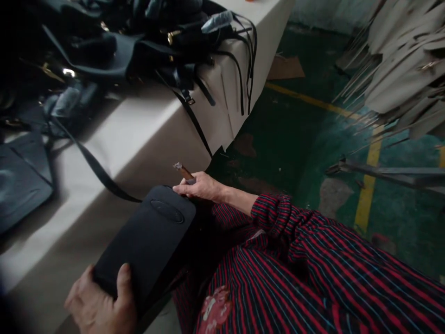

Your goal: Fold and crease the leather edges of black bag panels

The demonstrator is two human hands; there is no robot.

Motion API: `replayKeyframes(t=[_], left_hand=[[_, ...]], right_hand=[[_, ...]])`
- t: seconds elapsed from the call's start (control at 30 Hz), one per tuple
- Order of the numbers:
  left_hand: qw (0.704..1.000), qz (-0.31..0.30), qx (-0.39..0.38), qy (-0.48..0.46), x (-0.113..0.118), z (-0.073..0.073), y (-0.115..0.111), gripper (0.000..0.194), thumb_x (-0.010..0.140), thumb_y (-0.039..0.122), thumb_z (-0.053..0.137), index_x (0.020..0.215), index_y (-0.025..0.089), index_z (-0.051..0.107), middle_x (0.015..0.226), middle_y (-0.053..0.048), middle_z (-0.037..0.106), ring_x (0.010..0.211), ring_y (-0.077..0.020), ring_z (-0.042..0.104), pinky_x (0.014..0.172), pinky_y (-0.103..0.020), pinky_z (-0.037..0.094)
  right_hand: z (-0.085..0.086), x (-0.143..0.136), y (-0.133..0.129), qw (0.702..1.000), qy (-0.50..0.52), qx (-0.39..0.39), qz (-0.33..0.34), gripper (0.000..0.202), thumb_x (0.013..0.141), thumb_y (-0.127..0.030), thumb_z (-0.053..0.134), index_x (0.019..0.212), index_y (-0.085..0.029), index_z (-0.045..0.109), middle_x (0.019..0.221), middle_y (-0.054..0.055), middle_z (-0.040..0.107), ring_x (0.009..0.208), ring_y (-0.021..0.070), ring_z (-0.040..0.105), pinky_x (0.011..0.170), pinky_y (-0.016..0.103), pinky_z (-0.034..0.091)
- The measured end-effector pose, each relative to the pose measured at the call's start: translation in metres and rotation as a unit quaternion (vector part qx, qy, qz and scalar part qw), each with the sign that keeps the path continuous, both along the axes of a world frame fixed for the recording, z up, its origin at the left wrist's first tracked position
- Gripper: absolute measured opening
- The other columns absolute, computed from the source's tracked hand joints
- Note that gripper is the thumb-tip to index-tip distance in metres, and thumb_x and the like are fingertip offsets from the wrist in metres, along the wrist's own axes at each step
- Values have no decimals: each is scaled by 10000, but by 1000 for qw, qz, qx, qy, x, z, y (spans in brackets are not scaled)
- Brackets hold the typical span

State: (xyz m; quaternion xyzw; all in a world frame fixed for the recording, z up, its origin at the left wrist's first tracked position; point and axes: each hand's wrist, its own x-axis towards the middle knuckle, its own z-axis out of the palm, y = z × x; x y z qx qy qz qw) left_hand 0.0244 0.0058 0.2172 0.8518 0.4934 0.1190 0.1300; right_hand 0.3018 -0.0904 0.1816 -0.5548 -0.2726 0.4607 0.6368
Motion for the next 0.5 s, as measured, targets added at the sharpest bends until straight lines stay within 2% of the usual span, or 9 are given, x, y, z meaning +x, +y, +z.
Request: replayKeyframes(t=[0.1,0.2,0.3,0.43,0.5], left_hand=[[1000,-3,0,9,-2,-2,1,806,854,612,396,1451,90,256,1427,-235,338,1382,-378,246,1126,-573,237],[1000,-1,0,18,-3,-3,4,803,855,617,384,1446,88,254,1409,-237,351,1375,-377,258,1118,-579,255],[1000,12,-3,21,-4,-7,9,803,853,620,374,1441,87,259,1393,-233,362,1369,-378,268,1118,-574,263],[1000,11,-8,26,-12,-15,19,835,825,611,432,1455,95,248,1413,-230,347,1376,-382,268,1118,-570,274],[999,49,-4,0,-20,-20,21,877,788,601,510,1452,80,273,1426,-243,353,1377,-405,262,1113,-586,271]], right_hand=[[11,0,-3,998,-62,-12,7,347,686,-443,751,697,-138,586,614,-42,504,575,79,430,536,217,327],[19,-5,0,993,-96,-65,-7,340,673,-423,758,713,-143,569,602,-48,483,564,82,411,515,219,314],[20,-12,5,988,-115,-91,-40,318,673,-396,754,756,-153,567,621,-51,479,564,82,409,516,216,323],[16,-19,13,982,-156,-102,-42,265,696,-363,722,709,-165,547,614,-51,468,564,81,403,520,217,317],[16,-21,16,983,-149,-105,-39,227,716,-321,690,688,-168,526,610,-50,466,564,82,406,524,217,321]])
